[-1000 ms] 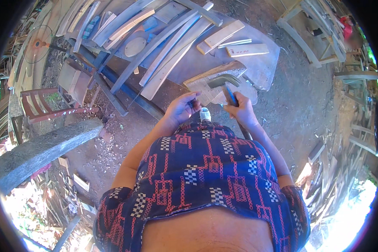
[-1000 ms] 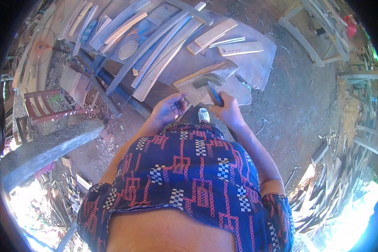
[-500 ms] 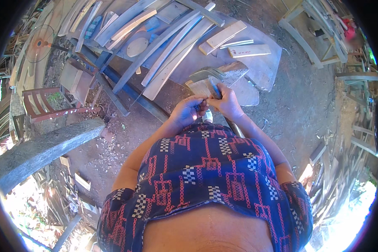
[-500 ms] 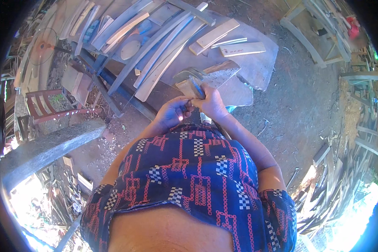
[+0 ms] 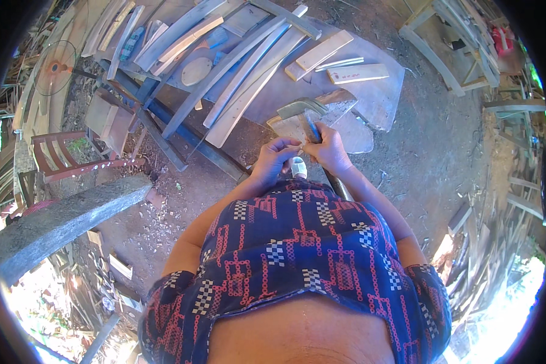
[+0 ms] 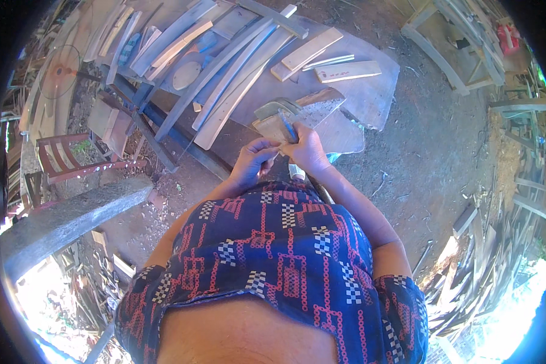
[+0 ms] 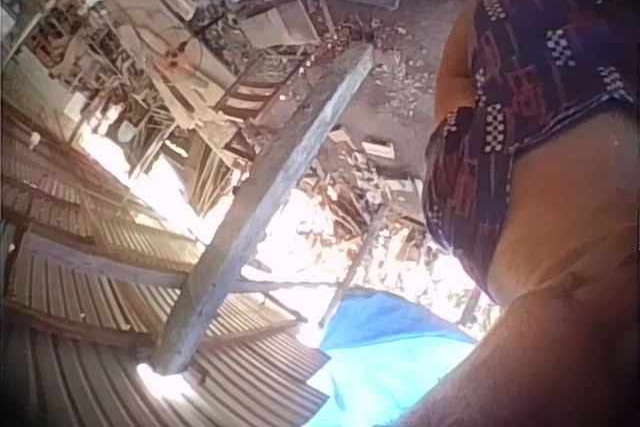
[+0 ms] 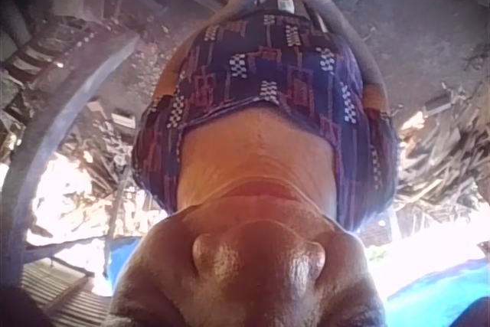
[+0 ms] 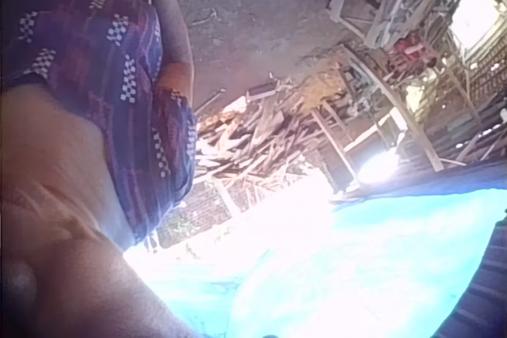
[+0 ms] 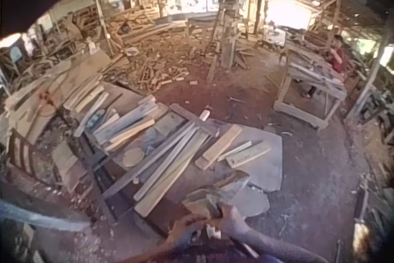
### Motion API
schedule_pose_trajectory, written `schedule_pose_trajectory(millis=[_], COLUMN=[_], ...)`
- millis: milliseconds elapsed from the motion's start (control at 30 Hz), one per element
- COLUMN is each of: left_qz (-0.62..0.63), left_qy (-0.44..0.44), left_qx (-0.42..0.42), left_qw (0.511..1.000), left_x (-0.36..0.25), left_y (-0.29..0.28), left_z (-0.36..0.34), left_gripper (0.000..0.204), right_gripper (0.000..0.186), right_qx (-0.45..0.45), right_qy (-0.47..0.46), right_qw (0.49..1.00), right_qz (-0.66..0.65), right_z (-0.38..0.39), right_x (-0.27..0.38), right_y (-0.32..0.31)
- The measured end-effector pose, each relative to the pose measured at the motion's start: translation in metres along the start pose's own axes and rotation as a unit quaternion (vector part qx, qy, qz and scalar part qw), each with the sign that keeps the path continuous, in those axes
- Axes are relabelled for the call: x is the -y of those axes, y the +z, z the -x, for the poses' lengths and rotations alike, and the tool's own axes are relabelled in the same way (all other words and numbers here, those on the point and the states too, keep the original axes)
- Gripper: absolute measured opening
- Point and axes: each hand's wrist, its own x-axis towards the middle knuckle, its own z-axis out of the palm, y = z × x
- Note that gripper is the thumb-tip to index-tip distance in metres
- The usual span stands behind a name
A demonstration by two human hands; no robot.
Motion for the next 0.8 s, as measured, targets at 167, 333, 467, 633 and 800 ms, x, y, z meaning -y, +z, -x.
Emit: schedule_pose_trajectory(millis=[167,333,467,633,800], left_qz=[-0.348,-0.424,-0.416,-0.348,-0.305], left_qy=[0.154,0.182,0.185,0.167,0.134], left_qx=[-0.084,-0.078,-0.072,-0.068,-0.126], left_qw=[0.921,0.884,0.888,0.92,0.934], left_x=[-0.005,-0.011,-0.006,0.0,-0.01], left_y=[0.009,0.014,0.012,-0.006,-0.036], left_z=[0.008,0.012,0.009,-0.008,-0.04], left_gripper=[0.015,0.017,0.014,0.015,0.012], right_gripper=[0.02,0.029,0.029,0.026,0.02], right_qx=[-0.01,-0.009,-0.004,0.002,-0.058], right_qy=[0.011,0.018,0.002,0.005,0.01], right_qw=[0.999,0.998,0.997,0.998,0.998], right_qz=[0.037,0.065,0.082,0.06,0.007], right_z=[-0.002,-0.004,-0.006,-0.007,-0.002], right_x=[0.0,0.0,0.001,0.006,0.012], right_y=[0.0,0.002,0.004,0.003,-0.012])
